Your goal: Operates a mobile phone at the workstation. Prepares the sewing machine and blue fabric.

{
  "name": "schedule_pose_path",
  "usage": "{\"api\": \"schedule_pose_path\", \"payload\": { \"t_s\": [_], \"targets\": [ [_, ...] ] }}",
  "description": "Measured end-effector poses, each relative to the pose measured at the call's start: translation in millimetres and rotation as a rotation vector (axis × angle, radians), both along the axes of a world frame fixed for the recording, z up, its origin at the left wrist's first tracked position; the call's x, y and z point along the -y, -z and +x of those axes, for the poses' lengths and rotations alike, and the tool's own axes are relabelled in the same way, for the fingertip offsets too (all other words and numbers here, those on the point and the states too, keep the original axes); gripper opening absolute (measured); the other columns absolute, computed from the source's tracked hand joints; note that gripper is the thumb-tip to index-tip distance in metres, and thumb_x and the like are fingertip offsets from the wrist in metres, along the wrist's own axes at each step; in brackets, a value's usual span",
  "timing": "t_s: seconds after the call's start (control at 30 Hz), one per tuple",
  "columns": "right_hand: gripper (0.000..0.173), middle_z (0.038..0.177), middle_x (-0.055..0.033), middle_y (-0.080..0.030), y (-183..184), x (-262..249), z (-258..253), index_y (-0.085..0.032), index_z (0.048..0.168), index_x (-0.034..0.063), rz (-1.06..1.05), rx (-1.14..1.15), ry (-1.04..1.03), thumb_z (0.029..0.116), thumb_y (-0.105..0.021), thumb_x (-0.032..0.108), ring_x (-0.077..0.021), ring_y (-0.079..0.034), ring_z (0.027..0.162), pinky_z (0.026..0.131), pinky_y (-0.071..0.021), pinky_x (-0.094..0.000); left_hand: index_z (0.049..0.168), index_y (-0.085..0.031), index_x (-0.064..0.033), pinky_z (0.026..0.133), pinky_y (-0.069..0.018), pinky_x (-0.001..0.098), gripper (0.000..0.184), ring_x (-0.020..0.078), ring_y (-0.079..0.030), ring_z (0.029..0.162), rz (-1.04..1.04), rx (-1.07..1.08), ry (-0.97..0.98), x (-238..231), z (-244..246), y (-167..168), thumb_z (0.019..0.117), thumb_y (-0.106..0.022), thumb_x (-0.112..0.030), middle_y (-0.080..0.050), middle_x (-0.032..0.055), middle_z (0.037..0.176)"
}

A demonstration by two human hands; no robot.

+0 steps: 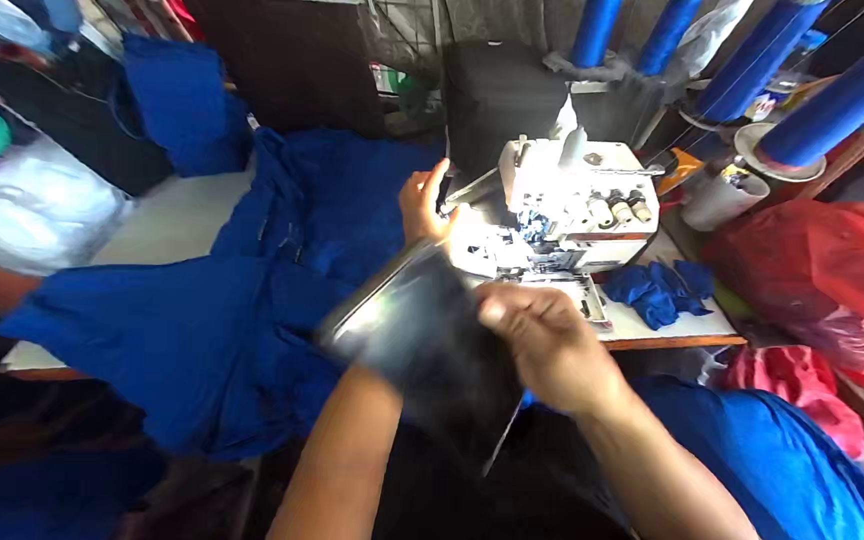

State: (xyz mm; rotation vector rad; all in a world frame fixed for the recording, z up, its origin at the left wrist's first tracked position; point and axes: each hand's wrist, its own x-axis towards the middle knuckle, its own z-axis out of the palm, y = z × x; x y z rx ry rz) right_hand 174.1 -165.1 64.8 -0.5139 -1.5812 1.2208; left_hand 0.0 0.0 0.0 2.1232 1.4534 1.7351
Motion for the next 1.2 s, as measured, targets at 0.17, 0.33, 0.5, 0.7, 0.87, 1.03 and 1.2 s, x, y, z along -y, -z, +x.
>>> {"api": "schedule_pose_path", "payload": {
  "t_s": [0.17,0.33,0.5,0.7,0.87,1.03,1.2],
  "targets": [
    [0.024,0.085,-0.0021,-0.072,48.7,-33.4,31.1,-0.075,0.096,0.0062,-0.274,-0.089,0.509,0.1040,-0.053,0.010,-0.0102,-0.069,0.076,0.073,-0.0605,-0.0319,0.153,-0.042,-0.0047,0.114,-0.0383,0.0493,0.060,0.0292,-0.042,0.143,-0.246,0.238,-0.064,95.0,-49.2,-14.7,0.1013,-0.058,-0.030,-0.044,0.0177,0.155],
    [0.027,0.078,-0.0034,-0.069,57.8,-37.9,19.0,-0.071,0.094,0.0038,-0.441,-0.237,0.491,0.1063,-0.048,0.009,-0.0104,-0.067,0.070,0.068,-0.0587,-0.0310,0.149,-0.048,-0.0141,0.094,-0.0563,0.0379,0.055,0.0166,-0.066,0.113,-0.551,0.715,0.506,163.0,-4.0,-0.8,0.1060,-0.041,-0.048,-0.066,0.0009,0.130],
    [0.028,0.081,-0.0037,-0.071,57.9,-29.2,5.0,-0.071,0.095,0.0044,-0.437,-0.313,0.377,0.1074,-0.046,0.010,-0.0100,-0.069,0.073,0.069,-0.0606,-0.0300,0.148,-0.043,-0.0104,0.094,-0.0581,0.0367,0.047,0.0157,-0.067,0.111,-0.616,0.813,0.624,174.3,29.6,-1.7,0.1076,-0.040,-0.034,-0.065,0.0048,0.127],
    [0.035,0.096,-0.0102,-0.075,62.4,-15.1,12.8,-0.071,0.112,0.0005,-0.521,-0.373,0.265,0.1093,-0.038,0.010,-0.0162,-0.074,0.087,0.081,-0.0632,-0.0352,0.146,-0.041,-0.0066,0.092,-0.0594,0.0355,0.052,0.0173,-0.069,0.106,-0.646,0.753,0.523,175.5,40.2,1.5,0.0950,-0.049,-0.003,-0.066,0.0096,0.122],
    [0.039,0.096,-0.0100,-0.074,62.0,-13.6,23.2,-0.069,0.113,-0.0003,-0.544,-0.420,0.164,0.1070,-0.032,0.010,-0.0154,-0.073,0.086,0.081,-0.0628,-0.0340,0.146,-0.041,-0.0060,0.092,-0.0588,0.0344,0.056,0.0160,-0.068,0.107,-0.637,0.761,0.534,180.1,42.9,2.3,0.0905,-0.049,0.003,-0.065,0.0094,0.123],
    [0.050,0.124,-0.0079,-0.066,68.0,-15.2,30.1,-0.053,0.145,0.0048,-0.431,-0.119,0.049,0.0960,-0.048,0.010,-0.0145,-0.067,0.108,0.095,-0.0566,-0.0338,0.144,-0.045,-0.0055,0.092,-0.0589,0.0358,0.058,0.0169,-0.069,0.106,-0.625,0.865,0.478,187.0,36.2,-5.7,0.0874,-0.046,0.005,-0.066,0.0100,0.123],
    [0.082,0.136,-0.0096,-0.060,67.8,-10.6,28.8,-0.016,0.164,0.0171,-0.475,-0.010,-0.205,0.0922,-0.053,0.006,-0.0174,-0.066,0.115,0.099,-0.0568,-0.0354,0.145,-0.046,-0.0058,0.092,-0.0583,0.0348,0.061,0.0161,-0.068,0.107,-0.570,0.922,0.442,190.8,31.9,-6.7,0.0849,-0.046,0.007,-0.065,0.0097,0.124]
  ]
}}
